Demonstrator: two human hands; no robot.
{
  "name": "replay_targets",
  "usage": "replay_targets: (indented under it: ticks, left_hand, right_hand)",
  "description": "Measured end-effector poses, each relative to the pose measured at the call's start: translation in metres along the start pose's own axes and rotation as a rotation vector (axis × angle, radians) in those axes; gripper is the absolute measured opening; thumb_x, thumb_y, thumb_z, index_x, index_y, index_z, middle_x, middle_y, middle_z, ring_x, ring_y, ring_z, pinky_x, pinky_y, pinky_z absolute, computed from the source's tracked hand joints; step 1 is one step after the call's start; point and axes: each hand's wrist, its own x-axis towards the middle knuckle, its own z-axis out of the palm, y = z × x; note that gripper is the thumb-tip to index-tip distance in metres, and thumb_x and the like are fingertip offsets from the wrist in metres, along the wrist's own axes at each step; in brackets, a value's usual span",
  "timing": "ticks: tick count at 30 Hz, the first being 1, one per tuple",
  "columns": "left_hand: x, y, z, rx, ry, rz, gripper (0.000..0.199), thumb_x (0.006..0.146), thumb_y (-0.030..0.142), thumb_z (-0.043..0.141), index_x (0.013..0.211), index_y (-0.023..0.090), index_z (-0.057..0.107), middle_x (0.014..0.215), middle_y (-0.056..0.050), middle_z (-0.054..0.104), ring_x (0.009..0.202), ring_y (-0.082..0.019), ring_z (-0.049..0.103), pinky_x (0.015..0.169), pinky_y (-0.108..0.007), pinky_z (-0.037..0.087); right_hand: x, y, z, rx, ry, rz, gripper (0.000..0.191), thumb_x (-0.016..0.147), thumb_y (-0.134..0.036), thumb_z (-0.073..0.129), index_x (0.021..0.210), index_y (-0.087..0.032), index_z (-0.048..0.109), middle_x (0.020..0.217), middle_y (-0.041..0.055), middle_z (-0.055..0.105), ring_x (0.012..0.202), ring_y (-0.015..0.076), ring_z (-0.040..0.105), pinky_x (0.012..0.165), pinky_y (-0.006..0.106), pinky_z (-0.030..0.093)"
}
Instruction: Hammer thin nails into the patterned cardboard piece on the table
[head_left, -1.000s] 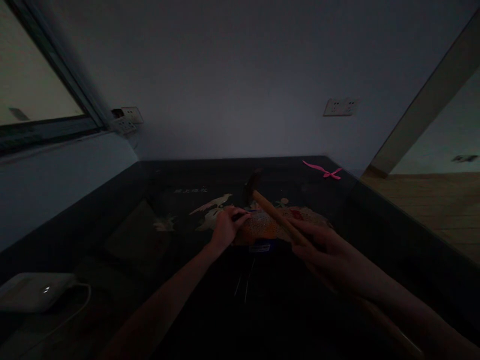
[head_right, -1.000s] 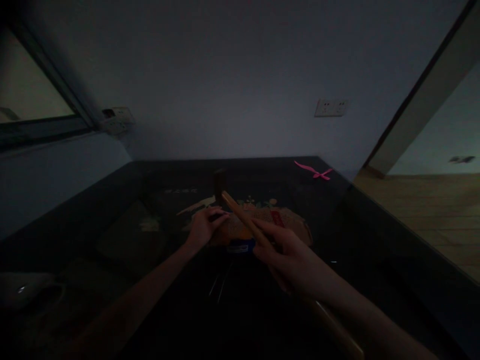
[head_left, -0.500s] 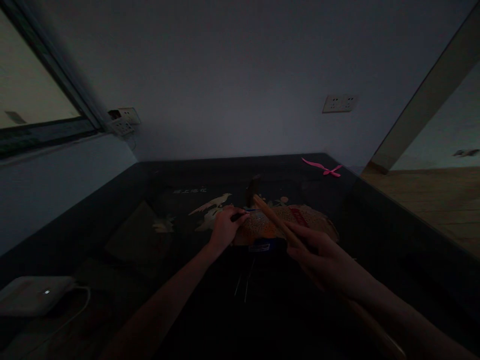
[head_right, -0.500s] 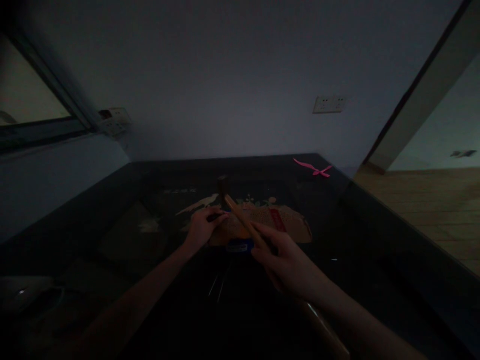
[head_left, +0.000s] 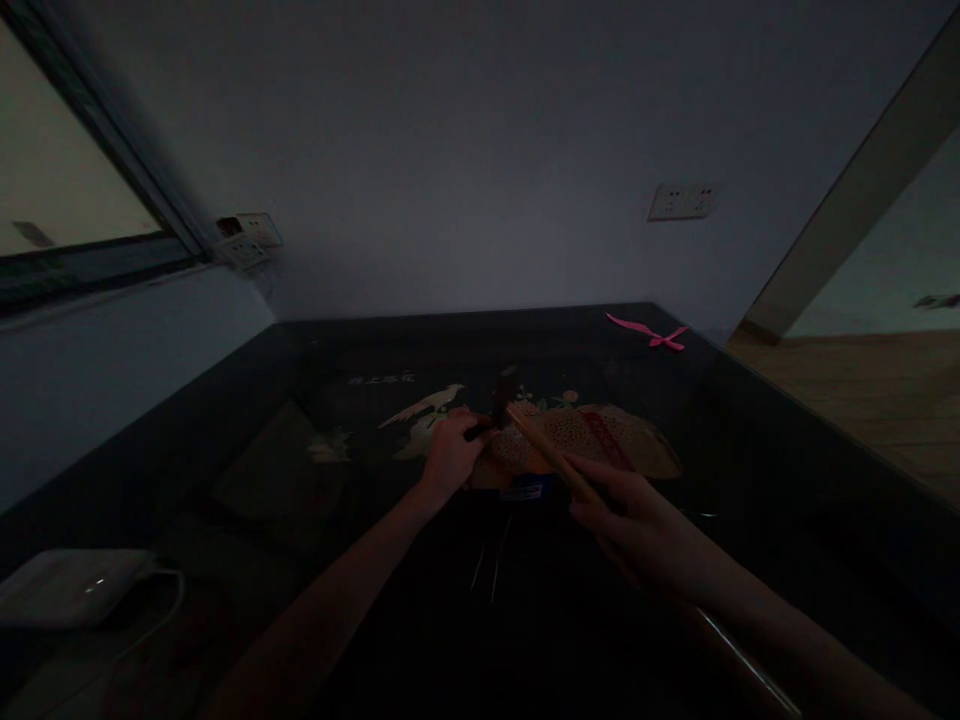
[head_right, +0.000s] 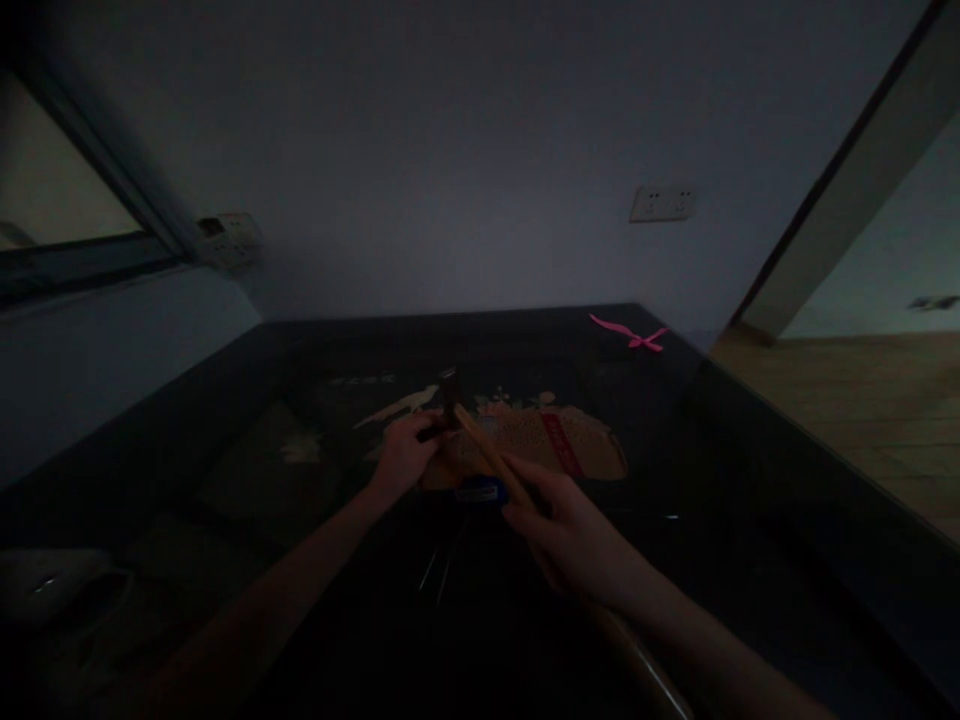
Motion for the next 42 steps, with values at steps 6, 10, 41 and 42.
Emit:
replay_targets:
  ticks: [6, 10, 41, 42]
  left_hand:
    - [-0.001, 0.000, 0.000, 0.003, 0.013, 0.022, 0.007, 0.077, 0.021, 0.066, 0.081, 0.019, 0.071, 0.085, -0.004, 0.071, 0.083, -0.018, 0.064, 0.079, -0.032, 0.049]
    - [-0.001, 0.000, -0.001, 0.003, -0.003, 0.037, 0.008, 0.078, 0.020, 0.064, 0.082, 0.020, 0.071, 0.087, -0.003, 0.071, 0.085, -0.018, 0.064, 0.082, -0.032, 0.048]
    - [-0.063, 0.066, -0.066, 0.257, -0.241, 0.042, 0.010, 0.080, 0.031, 0.055, 0.081, 0.024, 0.062, 0.074, 0.001, 0.066, 0.064, -0.013, 0.061, 0.061, -0.022, 0.046]
    - [-0.073, 0.064, -0.062, 0.314, -0.375, -0.008, 0.010, 0.079, 0.031, 0.055, 0.080, 0.024, 0.062, 0.072, 0.001, 0.066, 0.063, -0.013, 0.060, 0.058, -0.022, 0.044]
  right_hand:
    - [-0.006, -0.006, -0.003, -0.001, 0.041, 0.010, 0.050, 0.078, -0.032, 0.062, 0.127, -0.022, 0.056, 0.104, 0.0055, 0.068, 0.093, 0.0231, 0.062, 0.079, 0.034, 0.052]
    - [-0.006, 0.000, -0.001, -0.022, 0.035, 0.010, 0.050, 0.077, -0.031, 0.063, 0.127, -0.024, 0.056, 0.109, 0.0054, 0.066, 0.096, 0.0232, 0.061, 0.084, 0.035, 0.049]
    - [-0.023, 0.046, -0.021, 0.419, 0.155, 0.171, 0.056, 0.076, -0.034, 0.065, 0.127, -0.020, 0.049, 0.059, -0.0068, 0.048, 0.030, 0.0011, 0.032, 0.028, 0.014, 0.023]
    - [-0.024, 0.045, -0.020, 0.414, 0.160, 0.168, 0.056, 0.076, -0.034, 0.065, 0.127, -0.020, 0.049, 0.059, -0.0066, 0.048, 0.030, 0.0011, 0.032, 0.029, 0.014, 0.023]
